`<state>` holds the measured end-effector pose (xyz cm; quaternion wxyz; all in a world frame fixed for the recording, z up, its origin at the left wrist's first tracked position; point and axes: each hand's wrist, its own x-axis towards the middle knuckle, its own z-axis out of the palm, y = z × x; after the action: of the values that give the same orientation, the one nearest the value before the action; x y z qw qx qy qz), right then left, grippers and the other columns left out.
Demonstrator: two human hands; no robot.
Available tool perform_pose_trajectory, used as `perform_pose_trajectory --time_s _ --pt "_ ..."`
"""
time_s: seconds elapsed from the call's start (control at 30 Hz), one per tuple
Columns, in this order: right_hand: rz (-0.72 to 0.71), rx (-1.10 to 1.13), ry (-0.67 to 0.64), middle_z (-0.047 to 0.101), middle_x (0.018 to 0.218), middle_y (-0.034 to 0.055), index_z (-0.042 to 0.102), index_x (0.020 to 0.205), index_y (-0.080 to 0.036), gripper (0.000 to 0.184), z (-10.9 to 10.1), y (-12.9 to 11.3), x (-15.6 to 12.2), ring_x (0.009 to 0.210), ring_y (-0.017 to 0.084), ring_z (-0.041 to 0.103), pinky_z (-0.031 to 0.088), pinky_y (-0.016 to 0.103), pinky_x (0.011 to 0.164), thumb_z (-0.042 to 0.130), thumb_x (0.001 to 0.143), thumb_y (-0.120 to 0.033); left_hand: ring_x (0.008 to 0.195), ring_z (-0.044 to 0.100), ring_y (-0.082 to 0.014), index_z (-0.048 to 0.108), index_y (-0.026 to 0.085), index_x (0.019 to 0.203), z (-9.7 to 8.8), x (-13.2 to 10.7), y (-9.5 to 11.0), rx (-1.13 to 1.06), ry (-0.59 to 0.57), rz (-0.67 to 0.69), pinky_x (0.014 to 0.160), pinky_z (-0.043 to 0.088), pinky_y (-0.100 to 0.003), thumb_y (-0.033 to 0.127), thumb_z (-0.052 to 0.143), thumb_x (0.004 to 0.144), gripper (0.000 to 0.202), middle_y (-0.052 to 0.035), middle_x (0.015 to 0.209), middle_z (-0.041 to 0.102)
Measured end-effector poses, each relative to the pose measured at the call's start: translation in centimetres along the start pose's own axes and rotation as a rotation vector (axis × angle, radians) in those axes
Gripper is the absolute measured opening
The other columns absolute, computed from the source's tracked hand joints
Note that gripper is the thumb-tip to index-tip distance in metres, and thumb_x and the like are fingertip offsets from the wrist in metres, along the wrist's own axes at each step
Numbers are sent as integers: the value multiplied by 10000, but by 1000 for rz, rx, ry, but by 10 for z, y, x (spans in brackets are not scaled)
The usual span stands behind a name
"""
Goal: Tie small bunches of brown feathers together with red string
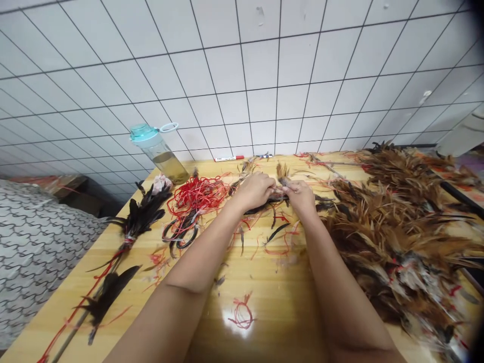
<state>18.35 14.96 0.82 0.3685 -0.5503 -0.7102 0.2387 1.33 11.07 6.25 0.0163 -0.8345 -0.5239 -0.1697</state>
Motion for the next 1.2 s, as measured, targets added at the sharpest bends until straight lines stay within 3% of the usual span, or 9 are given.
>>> perform_pose_trajectory --time_s 0.27,0.37,0.5,0.57,0.63,0.77,1.0,1.2 --pt "-120 48 -82 666 976 57 760 756 -251 123 9 -10 -4 970 223 558 405 388 920 645 760 -295 874 576 -224 643 170 842 -5 -8 -5 -83 82 9 838 456 -385 154 491 836 153 -72 840 641" --pt "-59 282 -106 656 867 46 718 691 -220 152 9 -9 -2 869 203 576 431 363 866 657 736 -352 934 577 -216 640 170 914 -3 -8 -8 -181 200 -12 877 462 -378 162 501 842 157 -72 926 641" --pt "157 744 -144 656 749 16 678 708 -200 296 3 -9 -1 758 173 557 465 322 755 720 649 -487 1018 577 -201 647 166 987 -1 -7 -9 -360 362 -135 919 468 -362 210 535 844 187 -82 1045 642" --pt "239 902 -158 662 746 5 686 750 -200 343 -2 -12 -1 699 142 529 455 280 671 769 591 -493 966 600 -186 656 162 997 0 -7 -8 -491 319 -208 875 487 -342 239 545 843 205 -81 1043 661" --pt "272 990 -174 660 763 -4 689 762 -200 342 -6 -15 -1 657 111 500 422 244 603 804 558 -450 909 620 -169 654 159 1037 3 -8 -6 -671 205 -237 826 498 -315 291 557 847 251 -78 1059 679" --pt "308 1087 -215 629 755 -27 666 774 -206 297 -10 -20 -2 625 82 489 388 221 557 813 569 -363 957 620 -164 601 155 1150 14 -8 0 -927 45 -174 844 487 -285 346 635 801 400 -75 1151 663" --pt "333 1011 -136 551 627 -44 618 747 -196 272 -6 -23 -2 544 82 436 312 222 485 753 617 -393 989 614 -159 532 198 1172 41 -8 8 -973 93 -242 885 474 -290 303 680 756 454 -49 1151 641" --pt "319 1011 -161 552 614 -28 581 710 -196 279 -2 -32 -6 597 118 514 390 250 557 743 618 -405 884 596 -134 508 181 1080 50 -5 20 -958 200 -314 804 471 -262 233 675 739 383 -24 1022 634"
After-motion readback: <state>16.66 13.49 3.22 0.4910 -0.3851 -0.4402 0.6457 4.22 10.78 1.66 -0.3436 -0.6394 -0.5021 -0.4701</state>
